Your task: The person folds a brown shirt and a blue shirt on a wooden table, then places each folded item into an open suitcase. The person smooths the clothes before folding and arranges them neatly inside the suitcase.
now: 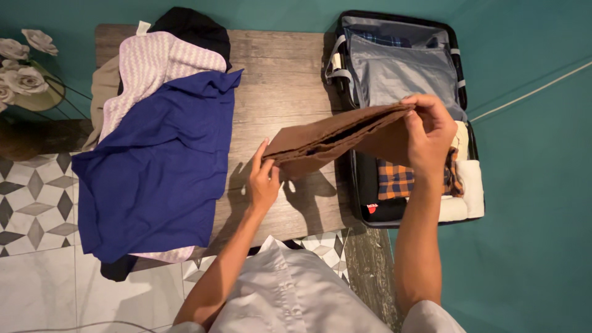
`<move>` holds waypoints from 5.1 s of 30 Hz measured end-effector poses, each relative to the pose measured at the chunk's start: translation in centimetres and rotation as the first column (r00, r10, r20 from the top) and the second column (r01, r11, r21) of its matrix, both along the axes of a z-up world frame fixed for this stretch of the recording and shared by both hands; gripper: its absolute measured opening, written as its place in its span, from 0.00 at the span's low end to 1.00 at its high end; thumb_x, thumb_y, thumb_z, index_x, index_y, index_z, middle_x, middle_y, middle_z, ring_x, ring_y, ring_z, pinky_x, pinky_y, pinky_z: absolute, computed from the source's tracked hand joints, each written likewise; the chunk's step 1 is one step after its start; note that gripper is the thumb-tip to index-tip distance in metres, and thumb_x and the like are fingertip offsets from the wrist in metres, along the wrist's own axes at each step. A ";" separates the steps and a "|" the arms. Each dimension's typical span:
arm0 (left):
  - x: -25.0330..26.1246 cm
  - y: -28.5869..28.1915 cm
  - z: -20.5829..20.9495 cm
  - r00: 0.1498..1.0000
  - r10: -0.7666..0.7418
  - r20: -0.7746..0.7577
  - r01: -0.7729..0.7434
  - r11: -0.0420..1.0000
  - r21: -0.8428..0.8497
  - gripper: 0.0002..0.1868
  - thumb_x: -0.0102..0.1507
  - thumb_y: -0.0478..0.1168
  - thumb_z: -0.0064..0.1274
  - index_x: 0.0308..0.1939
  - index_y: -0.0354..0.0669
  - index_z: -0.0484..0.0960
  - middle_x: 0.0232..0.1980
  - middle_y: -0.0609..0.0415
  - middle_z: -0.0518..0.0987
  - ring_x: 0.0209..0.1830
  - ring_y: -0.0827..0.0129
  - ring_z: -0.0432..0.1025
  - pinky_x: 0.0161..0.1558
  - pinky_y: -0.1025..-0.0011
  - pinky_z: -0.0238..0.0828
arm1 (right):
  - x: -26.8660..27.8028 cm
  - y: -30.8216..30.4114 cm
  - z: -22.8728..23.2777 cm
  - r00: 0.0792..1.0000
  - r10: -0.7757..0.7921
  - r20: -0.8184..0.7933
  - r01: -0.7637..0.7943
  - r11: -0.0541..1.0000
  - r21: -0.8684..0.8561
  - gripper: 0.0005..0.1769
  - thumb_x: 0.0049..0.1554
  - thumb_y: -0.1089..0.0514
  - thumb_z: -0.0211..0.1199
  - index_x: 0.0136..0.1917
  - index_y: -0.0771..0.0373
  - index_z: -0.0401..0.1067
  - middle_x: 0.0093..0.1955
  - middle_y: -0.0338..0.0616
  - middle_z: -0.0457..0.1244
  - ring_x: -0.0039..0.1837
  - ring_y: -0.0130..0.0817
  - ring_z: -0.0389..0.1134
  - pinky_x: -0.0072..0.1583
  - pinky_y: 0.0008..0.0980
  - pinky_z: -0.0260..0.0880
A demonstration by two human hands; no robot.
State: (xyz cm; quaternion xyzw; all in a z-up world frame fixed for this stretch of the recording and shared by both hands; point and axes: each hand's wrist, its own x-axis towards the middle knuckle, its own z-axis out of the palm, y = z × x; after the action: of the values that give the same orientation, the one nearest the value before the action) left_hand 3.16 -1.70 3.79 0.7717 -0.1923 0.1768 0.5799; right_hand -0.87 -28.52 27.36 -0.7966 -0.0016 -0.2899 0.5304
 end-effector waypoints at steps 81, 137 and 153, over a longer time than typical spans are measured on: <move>0.2 4.7 -9.3 0.744 -0.079 -0.663 -0.407 0.733 -0.545 0.25 0.60 0.32 0.63 0.61 0.34 0.78 0.52 0.46 0.84 0.47 0.69 0.78 0.47 0.74 0.74 | -3.8 6.7 -30.7 0.868 -0.342 -0.360 0.496 0.608 0.619 0.18 0.59 0.68 0.62 0.63 0.70 0.75 0.56 0.43 0.69 0.52 0.27 0.69 0.52 0.25 0.71; 2.2 4.6 -9.9 0.717 -0.422 -0.555 0.066 0.834 -0.548 0.19 0.63 0.32 0.60 0.58 0.34 0.79 0.53 0.52 0.83 0.52 0.72 0.75 0.54 0.75 0.72 | -1.5 6.5 -13.6 0.953 0.193 -0.232 -0.082 0.906 0.415 0.10 0.56 0.73 0.54 0.48 0.66 0.72 0.49 0.34 0.63 0.42 0.16 0.59 0.42 0.17 0.57; 2.6 7.6 3.4 0.658 -0.655 -0.371 0.526 0.752 -0.397 0.08 0.53 0.29 0.64 0.35 0.37 0.87 0.69 0.49 0.76 0.63 0.68 0.71 0.60 0.68 0.67 | -2.7 2.9 -7.3 0.806 0.501 -0.316 -0.360 0.838 0.411 0.12 0.44 0.58 0.46 0.33 0.69 0.65 0.37 0.48 0.61 0.46 0.39 0.64 0.73 0.45 0.64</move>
State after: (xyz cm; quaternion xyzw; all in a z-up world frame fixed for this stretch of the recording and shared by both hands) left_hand 5.73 5.86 7.24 0.6027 -0.2571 -0.2008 0.7282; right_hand -3.53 -25.58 20.04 -0.7166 -0.0248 0.0182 0.6968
